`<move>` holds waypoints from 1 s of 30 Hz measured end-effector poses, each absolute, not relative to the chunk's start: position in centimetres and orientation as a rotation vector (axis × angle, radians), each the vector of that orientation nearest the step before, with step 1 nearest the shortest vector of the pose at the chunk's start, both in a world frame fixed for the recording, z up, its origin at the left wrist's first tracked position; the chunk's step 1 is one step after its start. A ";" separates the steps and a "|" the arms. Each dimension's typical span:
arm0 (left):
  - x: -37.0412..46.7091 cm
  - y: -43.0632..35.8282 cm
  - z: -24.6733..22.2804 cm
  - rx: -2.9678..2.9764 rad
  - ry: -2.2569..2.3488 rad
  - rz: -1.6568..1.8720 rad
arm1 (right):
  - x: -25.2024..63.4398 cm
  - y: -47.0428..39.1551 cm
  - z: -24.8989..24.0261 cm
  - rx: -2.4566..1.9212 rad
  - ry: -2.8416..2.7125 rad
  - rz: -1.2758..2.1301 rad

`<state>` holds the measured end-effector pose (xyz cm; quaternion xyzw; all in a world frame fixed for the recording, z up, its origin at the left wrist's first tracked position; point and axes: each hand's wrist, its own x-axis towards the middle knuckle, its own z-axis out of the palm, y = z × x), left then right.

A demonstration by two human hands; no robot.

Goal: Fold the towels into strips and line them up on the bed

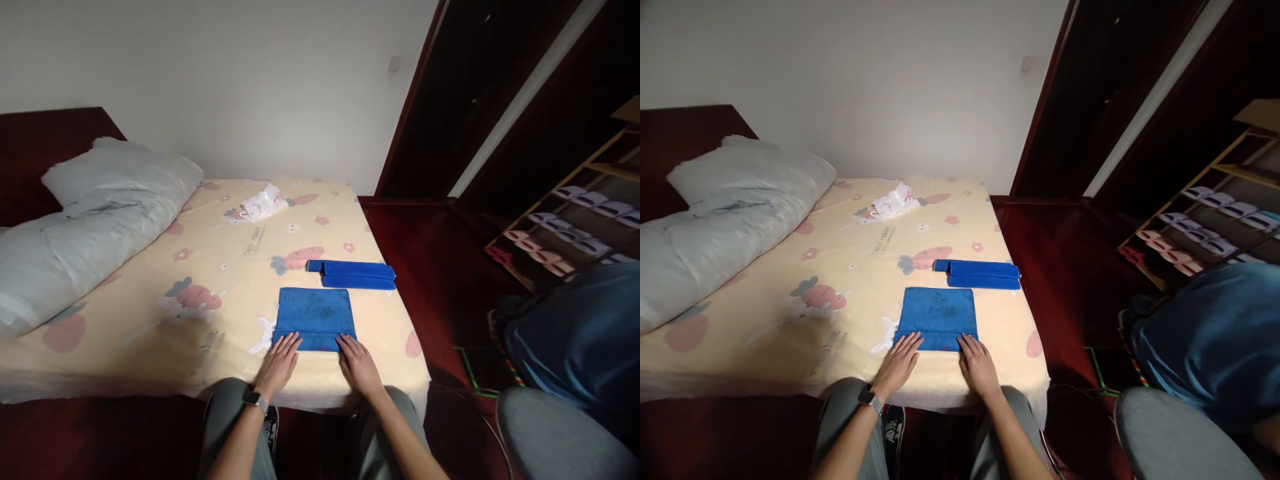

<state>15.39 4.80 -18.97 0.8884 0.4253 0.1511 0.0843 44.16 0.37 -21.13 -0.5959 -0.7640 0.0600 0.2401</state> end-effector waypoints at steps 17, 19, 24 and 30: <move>13.7 6.3 -21.3 2.540 1.470 0.659 | 44.8 0.9 -21.8 -1.632 -1.991 0.220; 13.6 6.4 -21.5 2.521 1.489 0.676 | 44.9 1.0 -22.0 -1.637 -1.982 0.216; 13.6 6.7 -21.4 2.491 1.529 0.717 | 45.2 1.1 -22.2 -1.625 -1.936 0.210; 13.3 7.1 -21.0 2.458 1.536 0.715 | 45.3 1.3 -22.0 -1.575 -1.827 0.308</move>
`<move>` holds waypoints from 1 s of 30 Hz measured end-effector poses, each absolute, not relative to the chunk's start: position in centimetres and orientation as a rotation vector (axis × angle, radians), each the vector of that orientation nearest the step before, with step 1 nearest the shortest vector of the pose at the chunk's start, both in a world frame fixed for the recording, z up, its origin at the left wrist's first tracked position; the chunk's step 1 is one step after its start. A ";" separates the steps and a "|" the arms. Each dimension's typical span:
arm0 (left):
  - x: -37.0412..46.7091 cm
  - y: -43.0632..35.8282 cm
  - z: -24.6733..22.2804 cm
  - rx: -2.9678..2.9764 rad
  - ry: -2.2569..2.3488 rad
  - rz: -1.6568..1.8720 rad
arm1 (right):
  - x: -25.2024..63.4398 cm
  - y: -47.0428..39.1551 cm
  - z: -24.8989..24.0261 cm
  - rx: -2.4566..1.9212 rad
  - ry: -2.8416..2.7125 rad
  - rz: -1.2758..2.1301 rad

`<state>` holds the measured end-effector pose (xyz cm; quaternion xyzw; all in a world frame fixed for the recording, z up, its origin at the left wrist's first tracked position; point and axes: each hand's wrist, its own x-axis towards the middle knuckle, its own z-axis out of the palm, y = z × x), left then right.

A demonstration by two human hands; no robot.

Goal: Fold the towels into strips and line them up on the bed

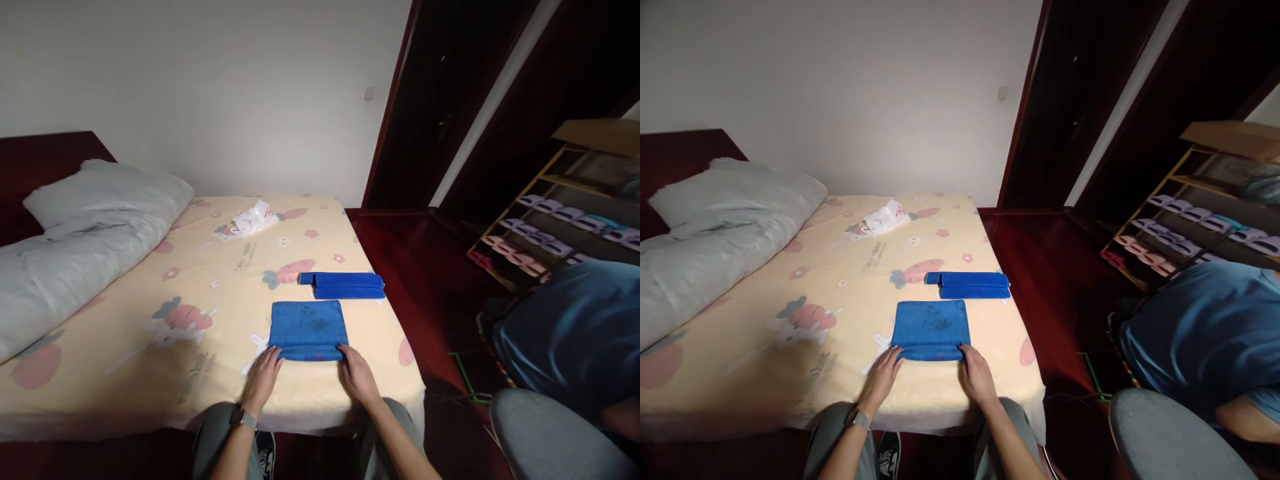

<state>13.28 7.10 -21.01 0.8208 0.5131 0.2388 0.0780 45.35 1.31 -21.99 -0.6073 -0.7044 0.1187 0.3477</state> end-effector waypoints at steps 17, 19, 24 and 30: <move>11.8 9.5 -21.3 2.080 1.487 0.940 | 46.3 3.0 -21.5 -1.668 -1.512 0.631; 11.9 9.6 -21.4 2.066 1.509 0.978 | 46.3 3.5 -21.4 -1.686 -1.485 0.614; 12.2 10.4 -21.9 1.992 1.554 1.048 | 46.2 4.5 -21.2 -1.758 -1.509 0.515; 12.6 12.2 -22.6 2.074 1.654 1.070 | 46.2 6.3 -20.6 -1.980 -1.591 0.407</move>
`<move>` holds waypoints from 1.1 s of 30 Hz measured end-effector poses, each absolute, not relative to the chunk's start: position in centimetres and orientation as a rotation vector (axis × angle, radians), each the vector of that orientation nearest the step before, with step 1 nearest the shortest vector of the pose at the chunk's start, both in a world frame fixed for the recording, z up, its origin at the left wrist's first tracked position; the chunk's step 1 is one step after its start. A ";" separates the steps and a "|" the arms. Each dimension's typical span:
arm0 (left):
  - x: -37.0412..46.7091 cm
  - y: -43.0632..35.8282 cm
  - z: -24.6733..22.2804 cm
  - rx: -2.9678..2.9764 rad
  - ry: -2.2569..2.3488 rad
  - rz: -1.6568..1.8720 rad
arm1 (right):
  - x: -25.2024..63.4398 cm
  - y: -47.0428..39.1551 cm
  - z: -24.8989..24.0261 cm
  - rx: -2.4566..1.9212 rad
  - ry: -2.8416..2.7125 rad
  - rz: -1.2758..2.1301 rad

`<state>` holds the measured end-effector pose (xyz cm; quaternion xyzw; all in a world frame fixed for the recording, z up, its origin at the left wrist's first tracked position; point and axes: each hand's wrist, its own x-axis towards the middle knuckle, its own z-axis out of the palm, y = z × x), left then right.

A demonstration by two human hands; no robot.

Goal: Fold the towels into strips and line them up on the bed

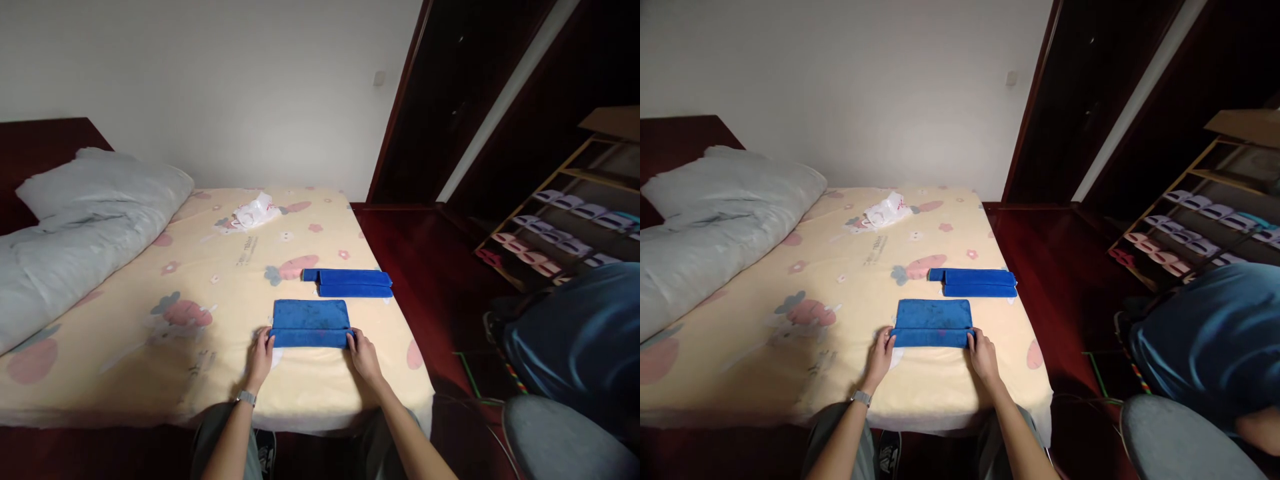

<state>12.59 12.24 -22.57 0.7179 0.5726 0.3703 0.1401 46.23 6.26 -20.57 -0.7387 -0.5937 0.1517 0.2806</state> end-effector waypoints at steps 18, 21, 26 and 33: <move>13.8 10.8 -19.4 2.672 1.496 0.740 | 46.5 4.9 -19.8 -1.687 -1.973 0.070; 13.4 11.3 -19.9 2.642 1.431 0.691 | 46.8 5.2 -20.5 -1.663 -2.003 0.172; 12.8 12.5 -21.0 2.463 1.392 0.774 | 47.4 6.2 -21.1 -1.710 -1.937 0.251; 12.2 12.9 -20.4 2.141 1.438 0.925 | 48.4 6.8 -20.1 -1.763 -1.732 0.470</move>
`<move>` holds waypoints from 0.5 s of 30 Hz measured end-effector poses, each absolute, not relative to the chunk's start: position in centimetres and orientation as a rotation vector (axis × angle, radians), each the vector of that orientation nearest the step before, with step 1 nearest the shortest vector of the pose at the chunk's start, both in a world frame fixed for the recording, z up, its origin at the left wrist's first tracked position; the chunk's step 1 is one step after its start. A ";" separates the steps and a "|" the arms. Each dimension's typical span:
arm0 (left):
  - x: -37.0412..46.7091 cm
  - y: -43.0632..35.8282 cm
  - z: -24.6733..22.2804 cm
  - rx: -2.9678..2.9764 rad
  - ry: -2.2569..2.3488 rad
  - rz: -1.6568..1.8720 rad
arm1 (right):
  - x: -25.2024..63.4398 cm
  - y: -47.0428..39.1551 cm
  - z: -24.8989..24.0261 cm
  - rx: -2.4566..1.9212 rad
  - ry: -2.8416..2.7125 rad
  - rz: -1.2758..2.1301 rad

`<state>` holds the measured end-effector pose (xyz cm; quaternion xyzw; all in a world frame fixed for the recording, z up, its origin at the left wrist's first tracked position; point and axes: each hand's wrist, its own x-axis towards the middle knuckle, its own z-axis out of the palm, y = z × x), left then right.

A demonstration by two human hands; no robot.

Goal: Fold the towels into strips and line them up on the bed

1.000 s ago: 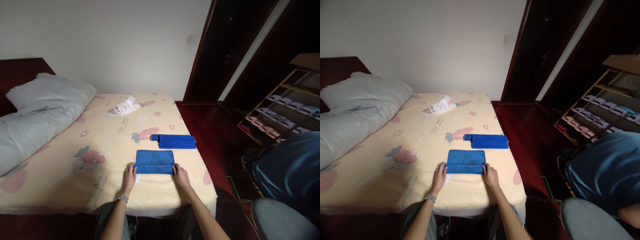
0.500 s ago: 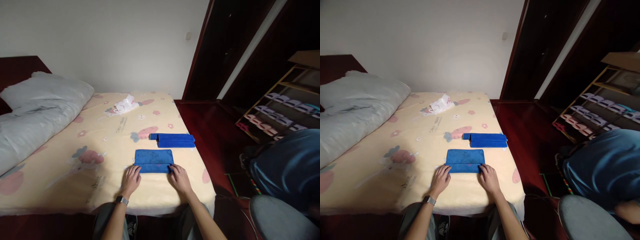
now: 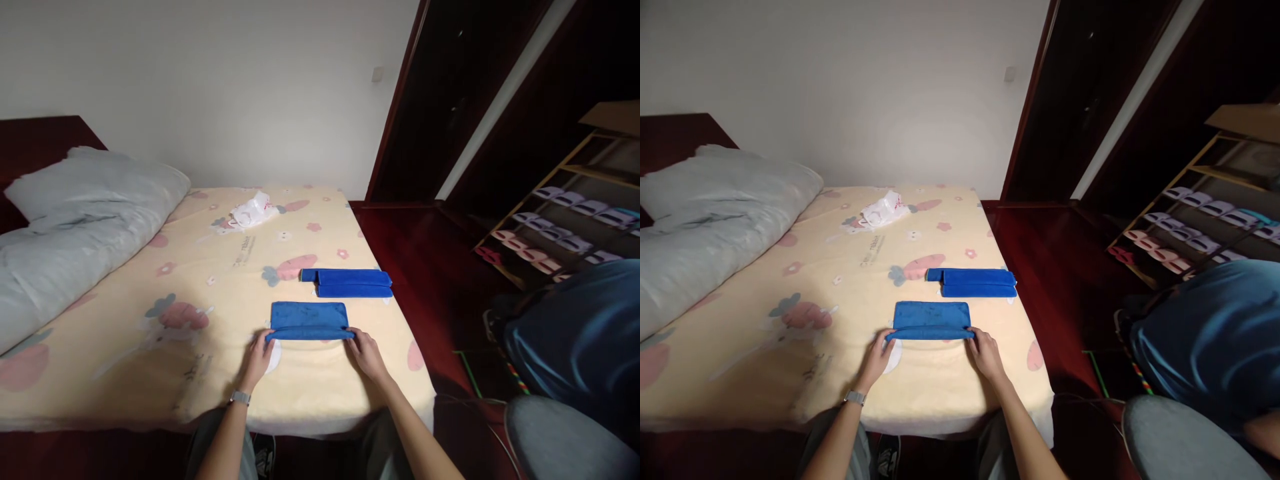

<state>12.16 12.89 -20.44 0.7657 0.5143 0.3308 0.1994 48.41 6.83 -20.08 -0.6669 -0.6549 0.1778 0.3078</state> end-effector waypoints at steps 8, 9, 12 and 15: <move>11.8 12.7 -20.2 1.958 1.445 0.936 | 50.1 6.0 -19.4 -1.807 -1.761 0.699; 11.9 12.7 -20.3 1.982 1.461 0.916 | 50.1 5.9 -19.5 -1.822 -1.761 0.719; 12.4 12.8 -20.4 2.117 1.557 0.871 | 49.3 6.1 -20.0 -1.904 -1.753 0.657; 12.7 12.7 -20.0 2.279 1.727 0.877 | 48.1 6.1 -19.9 -2.007 -1.741 0.418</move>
